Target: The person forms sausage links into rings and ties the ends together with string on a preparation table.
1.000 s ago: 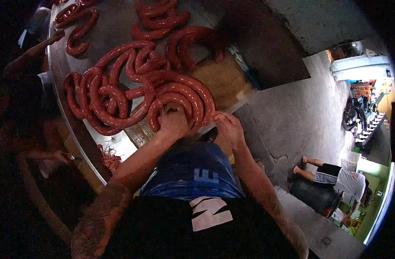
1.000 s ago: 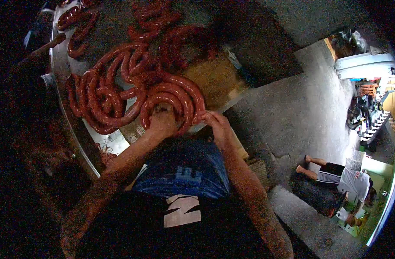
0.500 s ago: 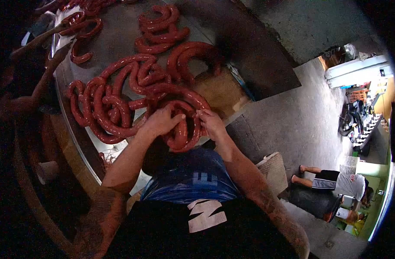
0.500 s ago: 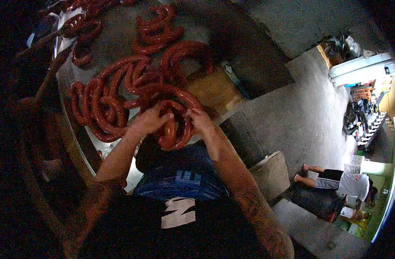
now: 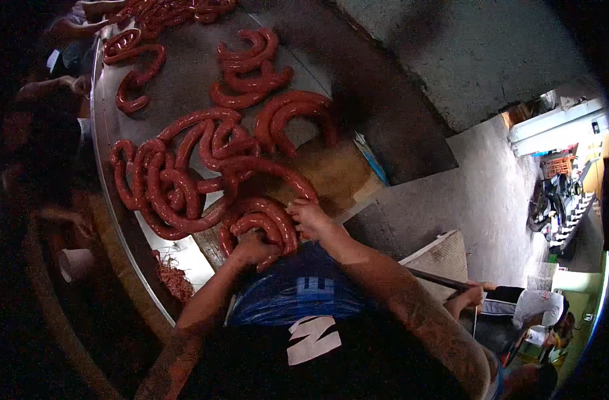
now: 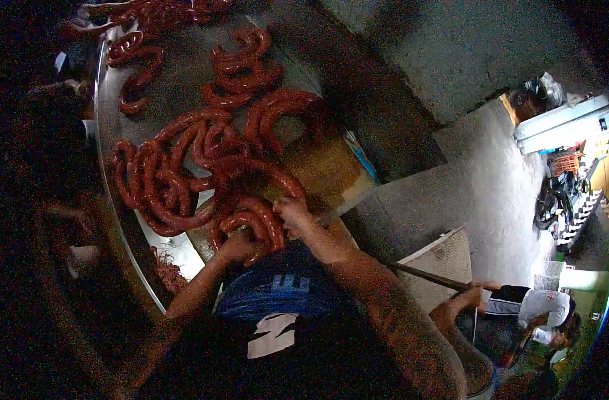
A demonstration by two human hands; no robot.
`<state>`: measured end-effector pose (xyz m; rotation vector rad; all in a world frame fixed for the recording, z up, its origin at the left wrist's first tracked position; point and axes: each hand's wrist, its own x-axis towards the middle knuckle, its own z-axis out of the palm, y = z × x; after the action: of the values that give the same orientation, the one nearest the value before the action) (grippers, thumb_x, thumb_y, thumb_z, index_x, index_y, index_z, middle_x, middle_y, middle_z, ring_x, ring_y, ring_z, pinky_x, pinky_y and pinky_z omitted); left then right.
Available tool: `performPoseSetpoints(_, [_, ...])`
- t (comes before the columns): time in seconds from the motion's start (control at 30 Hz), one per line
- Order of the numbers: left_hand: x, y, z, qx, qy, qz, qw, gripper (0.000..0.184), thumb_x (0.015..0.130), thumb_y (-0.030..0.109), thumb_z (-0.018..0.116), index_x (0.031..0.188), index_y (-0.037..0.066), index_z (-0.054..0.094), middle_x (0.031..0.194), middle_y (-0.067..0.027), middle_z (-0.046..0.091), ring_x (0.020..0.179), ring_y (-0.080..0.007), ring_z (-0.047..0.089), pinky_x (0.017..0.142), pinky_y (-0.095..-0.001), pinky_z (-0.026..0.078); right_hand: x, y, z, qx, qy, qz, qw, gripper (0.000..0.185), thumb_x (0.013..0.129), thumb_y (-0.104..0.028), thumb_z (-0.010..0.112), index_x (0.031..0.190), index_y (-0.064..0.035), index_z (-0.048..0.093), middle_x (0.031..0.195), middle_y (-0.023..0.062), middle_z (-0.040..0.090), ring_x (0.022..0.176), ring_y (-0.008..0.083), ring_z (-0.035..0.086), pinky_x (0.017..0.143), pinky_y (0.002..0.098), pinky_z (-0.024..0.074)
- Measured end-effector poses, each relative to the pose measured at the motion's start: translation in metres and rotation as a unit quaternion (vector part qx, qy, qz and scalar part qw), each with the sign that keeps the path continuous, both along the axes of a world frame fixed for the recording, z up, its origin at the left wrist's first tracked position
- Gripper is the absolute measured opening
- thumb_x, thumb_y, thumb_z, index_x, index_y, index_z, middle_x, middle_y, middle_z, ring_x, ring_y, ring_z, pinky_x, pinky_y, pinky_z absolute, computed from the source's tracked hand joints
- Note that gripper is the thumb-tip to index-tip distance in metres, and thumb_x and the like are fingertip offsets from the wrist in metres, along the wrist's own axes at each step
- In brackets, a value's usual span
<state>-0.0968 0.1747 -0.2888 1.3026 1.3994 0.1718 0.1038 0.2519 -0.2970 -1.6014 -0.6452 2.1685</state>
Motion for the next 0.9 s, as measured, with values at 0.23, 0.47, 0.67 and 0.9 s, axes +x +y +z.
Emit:
performPoseSetpoints(0.23, [0.011,-0.001,0.006,-0.192,-0.518,0.499,0.668,0.040,0.082,0.033,0.058,0.112,0.006,0.055,0.108,-0.0106,0.060,0.100,-0.0249,0.057,0.089,-0.0352,0.046,0.005,0.034,0.019,0.001,0.236,0.084,0.968,0.026,0.095,-0.032,0.051,0.110,-0.0108,0.051,0.112,0.0081,0.059,0.100,0.0214,0.054,0.086,0.0435,0.0432])
performPoseSetpoints(0.47, [0.054,0.101,0.113,0.010,-0.677,0.475,0.563,0.050,0.086,0.038,0.052,0.124,0.006,0.050,0.114,-0.0140,0.059,0.107,-0.0318,0.054,0.103,-0.0553,0.034,0.096,0.077,0.102,0.152,0.263,0.127,0.944,0.021,0.096,-0.027,0.048,0.089,-0.0079,0.054,0.070,0.0036,0.054,0.061,0.0136,0.052,0.054,0.0260,0.0437])
performPoseSetpoints(0.67, [0.027,0.312,0.050,0.176,-0.639,0.331,0.671,0.044,0.092,0.039,0.034,0.113,0.007,0.055,0.109,-0.0128,0.061,0.105,-0.0326,0.055,0.089,-0.0538,0.045,0.217,0.054,0.085,0.168,0.164,-0.002,0.972,0.019,0.095,-0.023,0.048,0.087,-0.0084,0.058,0.077,-0.0008,0.053,0.067,0.0077,0.047,0.060,0.0224,0.0397])
performPoseSetpoints(0.9, [0.110,0.360,0.112,0.089,-0.542,0.391,0.739,0.040,0.093,0.029,0.043,0.122,0.004,0.051,0.117,-0.0108,0.057,0.108,-0.0287,0.055,0.089,-0.0406,0.047,0.257,0.005,0.046,0.350,-0.063,0.148,0.923,0.027,0.097,-0.024,0.044,0.111,-0.0053,0.058,0.080,0.0060,0.059,0.068,0.0181,0.055,0.064,0.0319,0.0452])
